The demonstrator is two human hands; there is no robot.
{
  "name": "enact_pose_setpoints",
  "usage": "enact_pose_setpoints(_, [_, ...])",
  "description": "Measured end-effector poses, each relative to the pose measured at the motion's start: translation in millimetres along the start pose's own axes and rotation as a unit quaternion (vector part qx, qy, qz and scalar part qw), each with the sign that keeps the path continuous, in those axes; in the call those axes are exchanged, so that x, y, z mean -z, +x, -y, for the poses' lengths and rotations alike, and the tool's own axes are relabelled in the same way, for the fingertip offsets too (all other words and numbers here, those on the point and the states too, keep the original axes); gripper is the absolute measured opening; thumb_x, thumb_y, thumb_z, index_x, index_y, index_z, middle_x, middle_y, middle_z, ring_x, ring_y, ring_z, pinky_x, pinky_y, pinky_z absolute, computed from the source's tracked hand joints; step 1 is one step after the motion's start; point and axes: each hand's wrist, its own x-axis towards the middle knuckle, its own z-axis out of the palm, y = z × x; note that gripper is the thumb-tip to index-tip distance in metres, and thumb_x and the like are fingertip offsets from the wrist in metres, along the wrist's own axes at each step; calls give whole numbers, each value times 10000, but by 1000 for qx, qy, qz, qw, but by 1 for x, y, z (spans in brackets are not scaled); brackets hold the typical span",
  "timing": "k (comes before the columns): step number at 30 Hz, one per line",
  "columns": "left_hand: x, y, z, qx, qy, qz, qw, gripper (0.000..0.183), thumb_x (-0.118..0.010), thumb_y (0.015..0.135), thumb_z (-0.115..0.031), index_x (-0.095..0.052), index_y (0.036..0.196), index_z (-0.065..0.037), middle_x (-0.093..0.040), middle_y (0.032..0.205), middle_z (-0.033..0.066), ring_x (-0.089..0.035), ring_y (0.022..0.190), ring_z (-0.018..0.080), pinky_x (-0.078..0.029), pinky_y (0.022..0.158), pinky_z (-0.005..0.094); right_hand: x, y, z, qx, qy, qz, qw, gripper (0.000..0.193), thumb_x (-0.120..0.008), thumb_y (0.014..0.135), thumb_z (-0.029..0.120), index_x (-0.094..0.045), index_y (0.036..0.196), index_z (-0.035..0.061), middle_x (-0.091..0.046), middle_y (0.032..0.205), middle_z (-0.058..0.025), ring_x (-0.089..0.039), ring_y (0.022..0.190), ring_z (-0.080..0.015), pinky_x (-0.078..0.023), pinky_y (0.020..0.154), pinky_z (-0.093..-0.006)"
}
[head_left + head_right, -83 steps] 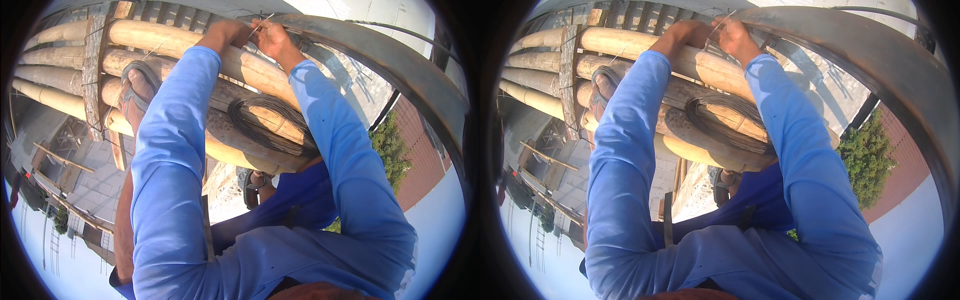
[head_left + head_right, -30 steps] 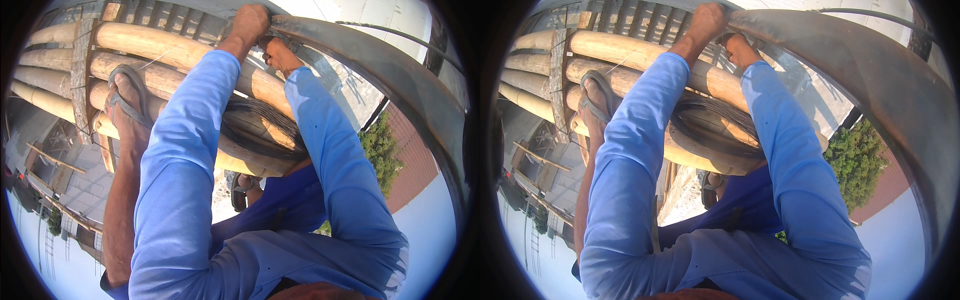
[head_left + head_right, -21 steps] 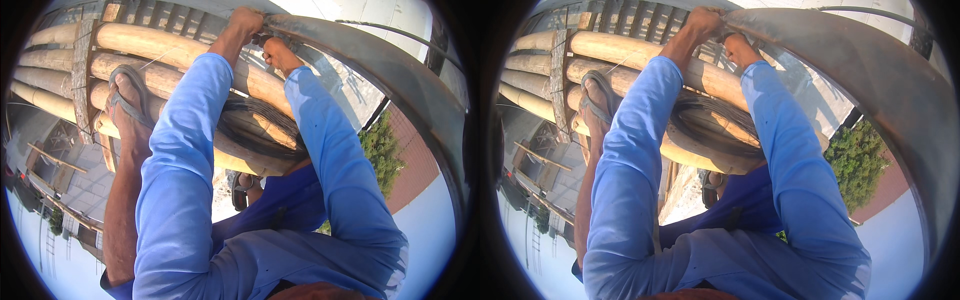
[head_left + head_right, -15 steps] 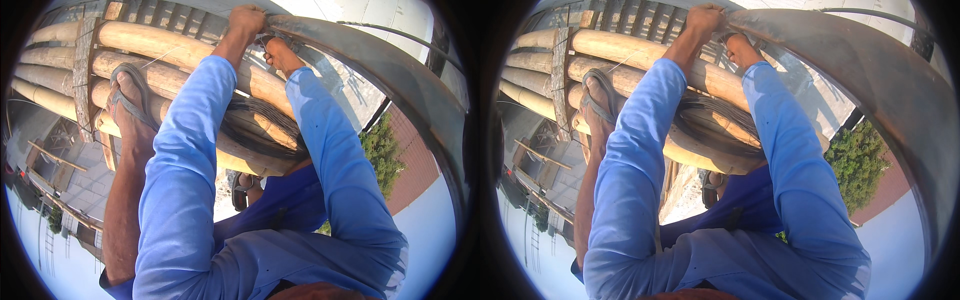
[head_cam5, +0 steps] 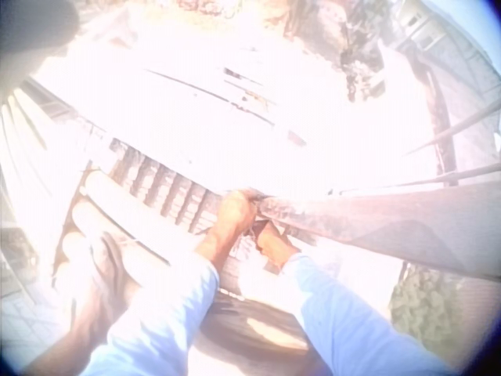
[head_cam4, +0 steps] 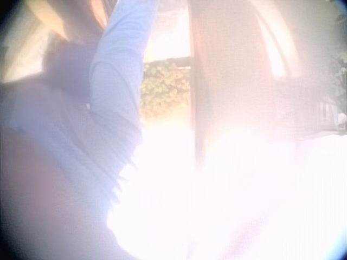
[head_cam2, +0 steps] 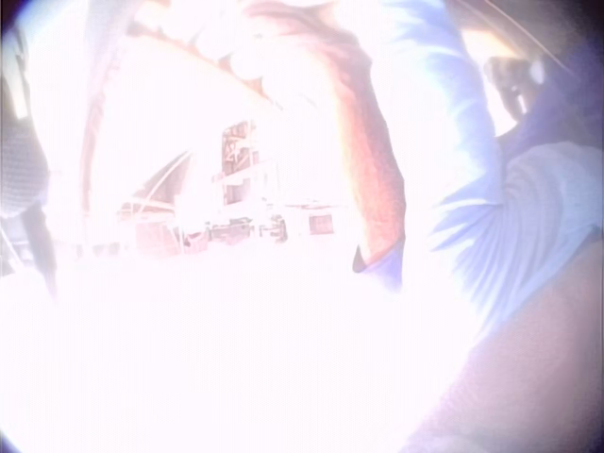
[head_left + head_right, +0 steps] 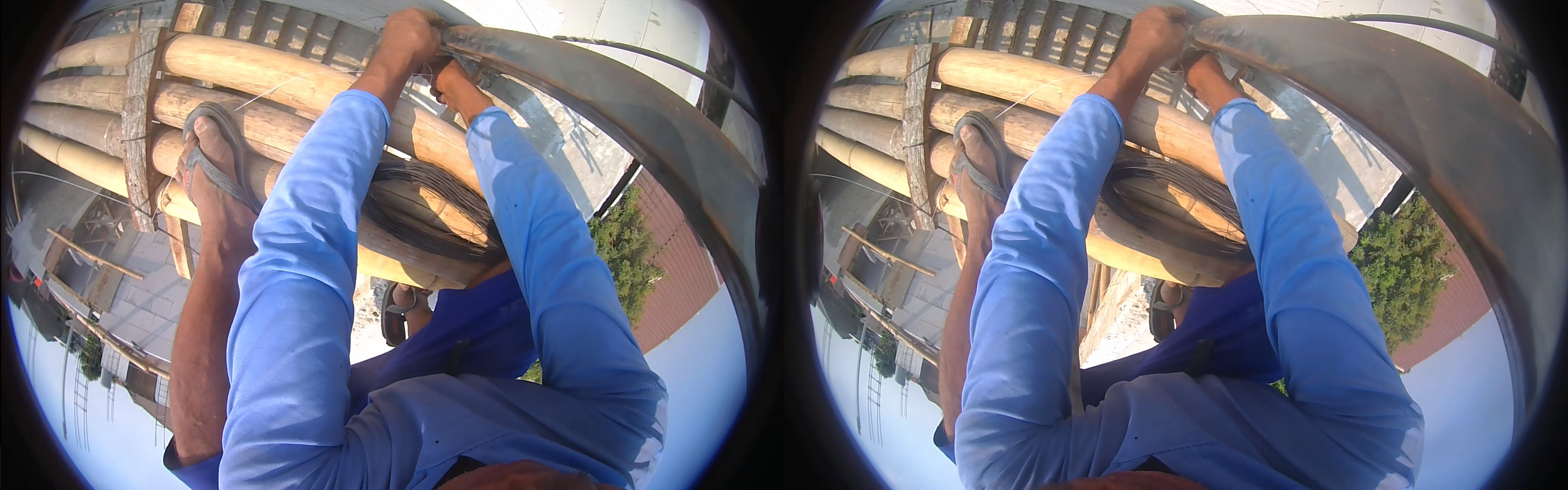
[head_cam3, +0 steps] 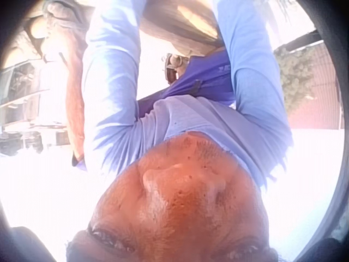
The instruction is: The person sits on bamboo scaffolding and secures a metal beam by twisting wire around it with their hands.
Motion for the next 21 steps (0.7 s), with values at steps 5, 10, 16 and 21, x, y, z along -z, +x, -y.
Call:
enact_pose_setpoints(5, [-4, 4, 14, -29, 11, -63, 998, 226, -558, 741, -146, -684, 901, -50, -654, 844, 205, -646, 826, 308, -501, 747, 378, -3, -2, 6, 30, -47, 16, 998, 279, -518, 830, 388, -559, 663, 168, -373, 514, 38, -297, 428, -95, -228, 412, -268])
enact_pose_setpoints(10, [-1, 5, 5, 50, -44, -3, 998, 232, -563, 742, -181, -687, 877, -39, -662, 822, 185, -649, 813, 299, -501, 744, 375, -1, -7, 8, 22, -19, 2, 1000, 274, -478, 856, 344, -589, 689, 157, -369, 509, 34, -299, 424, -100, -208, 405, -270])
enact_pose_setpoints(16, [-27, 38, 66, -171, 382, 102, 902, 202, -492, 796, -108, -678, 797, -28, -645, 740, 164, -639, 678, 270, -507, 623, 386, -2, 5, 4, -49, -87, 29, 995, 233, -432, 871, 192, -596, 742, 91, -363, 542, 8, -331, 440, -108, -228, 390, -278])
enact_pose_setpoints(21, [-14, 32, 20, 134, 146, 135, 971, 156, -566, 755, -118, -671, 786, -7, -667, 771, 159, -657, 693, 231, -518, 678, 328, 12, -10, 5, -78, -67, 10, 995, 192, -428, 851, 147, -583, 829, 37, -440, 599, -43, -385, 461, -129, -293, 395, -293])
